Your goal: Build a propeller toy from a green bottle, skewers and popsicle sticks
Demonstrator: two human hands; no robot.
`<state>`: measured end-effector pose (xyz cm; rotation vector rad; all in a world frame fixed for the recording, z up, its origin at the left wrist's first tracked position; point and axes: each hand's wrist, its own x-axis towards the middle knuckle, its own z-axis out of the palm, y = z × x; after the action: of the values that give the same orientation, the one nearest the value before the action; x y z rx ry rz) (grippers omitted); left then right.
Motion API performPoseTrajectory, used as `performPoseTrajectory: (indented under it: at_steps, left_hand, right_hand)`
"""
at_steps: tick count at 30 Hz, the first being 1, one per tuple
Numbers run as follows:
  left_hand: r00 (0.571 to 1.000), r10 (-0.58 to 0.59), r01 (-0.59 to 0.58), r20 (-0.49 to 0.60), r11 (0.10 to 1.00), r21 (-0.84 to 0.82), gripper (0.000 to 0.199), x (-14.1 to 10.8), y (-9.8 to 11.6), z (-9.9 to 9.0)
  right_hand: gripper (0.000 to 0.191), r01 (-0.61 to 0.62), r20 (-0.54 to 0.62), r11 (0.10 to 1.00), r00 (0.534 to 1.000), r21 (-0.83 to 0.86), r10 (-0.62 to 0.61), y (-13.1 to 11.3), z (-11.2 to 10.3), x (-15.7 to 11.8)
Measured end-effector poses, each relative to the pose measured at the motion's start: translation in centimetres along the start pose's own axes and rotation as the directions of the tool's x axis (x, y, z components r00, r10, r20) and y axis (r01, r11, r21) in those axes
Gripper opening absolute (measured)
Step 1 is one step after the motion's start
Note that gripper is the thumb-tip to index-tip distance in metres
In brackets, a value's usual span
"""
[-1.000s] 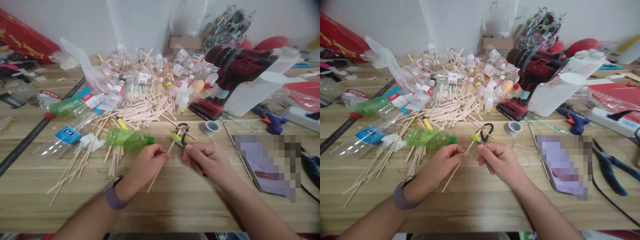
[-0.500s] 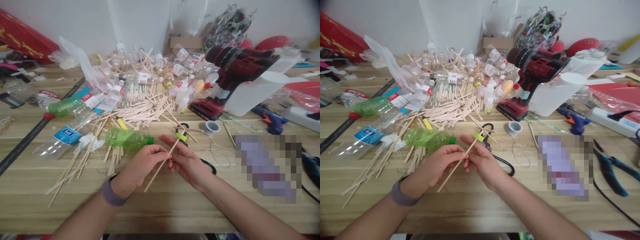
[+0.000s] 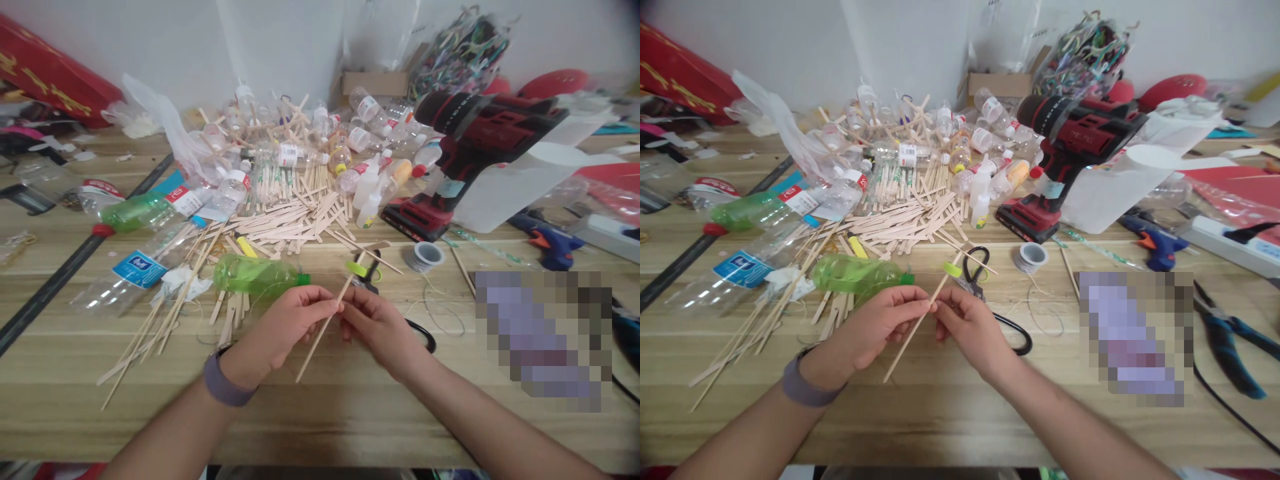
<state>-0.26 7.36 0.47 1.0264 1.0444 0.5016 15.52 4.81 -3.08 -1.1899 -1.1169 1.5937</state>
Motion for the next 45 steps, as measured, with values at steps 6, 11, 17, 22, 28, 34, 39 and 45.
performPoseTrajectory:
  at_steps: [6,11,17,22,28,34,39,45]
  left_hand:
    - [0.993,0.084,-0.082,-0.085,0.996,0.021,0.021,0.1,-0.4,0.1]
    - [0.985,0.107,-0.097,-0.134,0.992,0.081,0.019,0.5,-1.2,0.6]
    - [0.979,0.12,-0.108,-0.163,0.991,0.084,0.02,0.9,-1.9,0.8]
    - [0.989,0.052,-0.049,-0.141,0.999,0.023,0.023,0.9,-1.9,1.0]
    - [0.991,-0.033,0.031,-0.131,0.999,-0.019,0.023,0.7,-1.6,1.2]
    - [0.991,-0.045,0.045,-0.127,0.999,-0.004,0.018,0.9,-1.7,1.2]
    - [0.996,-0.033,0.038,-0.077,0.997,0.068,0.02,0.8,-1.5,1.0]
    - [0.997,0.067,-0.044,-0.049,0.93,0.364,0.02,0.3,-0.3,0.2]
  right_hand:
    - [0.022,0.06,-0.05,0.912,0.995,-0.406,-0.088,-1.5,-0.6,-1.2]
    - [0.019,0.361,0.115,0.592,0.904,-0.72,-0.412,-1.2,-0.9,-1.6]
    - [0.022,0.493,0.287,0.271,0.784,-0.827,-0.55,-0.5,-1.3,-1.6]
    - [0.02,0.566,0.339,0.238,0.726,-0.789,-0.599,-0.8,-1.5,-1.4]
    - [0.017,0.604,0.416,0.163,0.696,-0.78,-0.585,-1.0,-1.7,-1.3]
    - [0.018,0.587,0.429,0.164,0.729,-0.793,-0.533,-0.9,-1.9,-1.2]
    - [0.016,0.62,0.444,0.304,0.755,-0.723,-0.483,-1.0,-2.2,-1.3]
    - [0.017,0.573,0.4,0.44,0.811,-0.692,-0.427,-1.9,-2.5,-1.5]
